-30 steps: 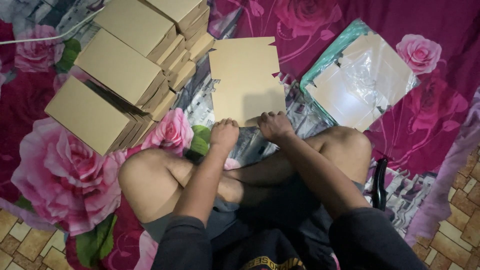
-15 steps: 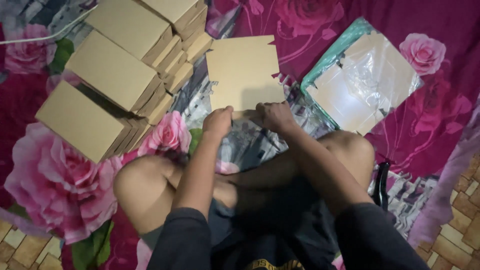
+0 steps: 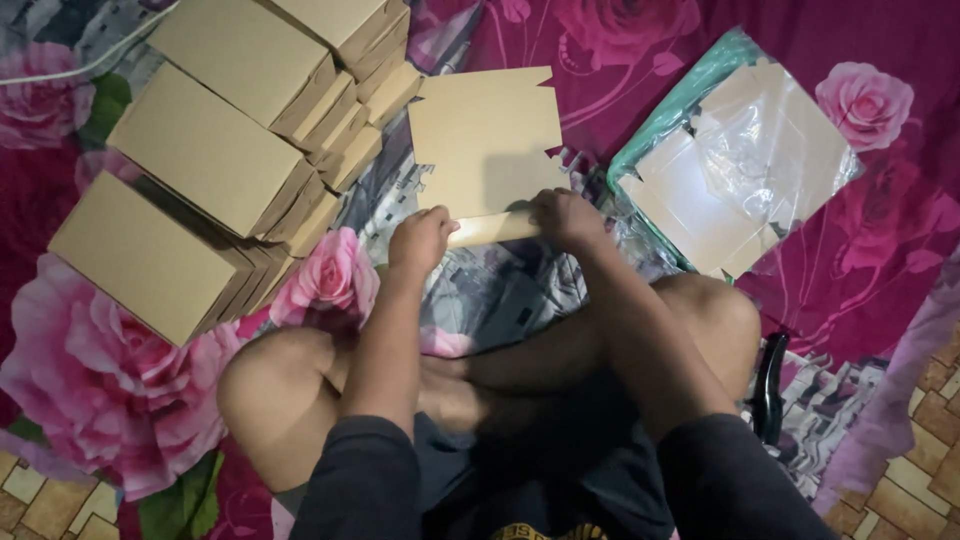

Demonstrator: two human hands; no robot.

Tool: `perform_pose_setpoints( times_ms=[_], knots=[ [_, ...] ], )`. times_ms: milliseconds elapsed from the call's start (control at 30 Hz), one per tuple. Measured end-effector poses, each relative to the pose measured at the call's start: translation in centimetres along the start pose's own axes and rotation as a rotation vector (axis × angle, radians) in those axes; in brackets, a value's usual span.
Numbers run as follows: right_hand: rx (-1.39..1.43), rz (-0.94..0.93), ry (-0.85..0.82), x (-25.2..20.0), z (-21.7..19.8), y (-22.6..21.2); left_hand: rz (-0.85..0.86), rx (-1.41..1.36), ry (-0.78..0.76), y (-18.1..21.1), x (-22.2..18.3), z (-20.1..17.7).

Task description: Folding flat cardboard templates into boxes and stacking them.

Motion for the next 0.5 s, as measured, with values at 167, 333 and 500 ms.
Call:
perform_pose_setpoints(
  times_ms=[167, 333, 500],
  knots=[
    [-0.315, -0.122, 0.123, -1.0, 0.1, -1.3, 0.042, 0.021, 0.092, -0.9, 0.8, 1.8],
    [-0.694, -0.14, -0.052, -0.5, 1.8, -4.7, 0.374, 0.433, 0.314, 2.0, -0.5, 2.7],
    [-0.659, -0.267, -0.105, -1.8, 4.5, -6.0, 0.519, 0.679, 0.238, 2.8, -0.5, 7.8]
  ],
)
Point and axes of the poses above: each hand's wrist, its own x-axis towards the middle knuckle, its own z-axis out of the palm, y = z × x, the point moved 4 cm from there along x, towards the middle knuckle, and after that the axes turned 6 degrees about -y, right-handed, at the moved point
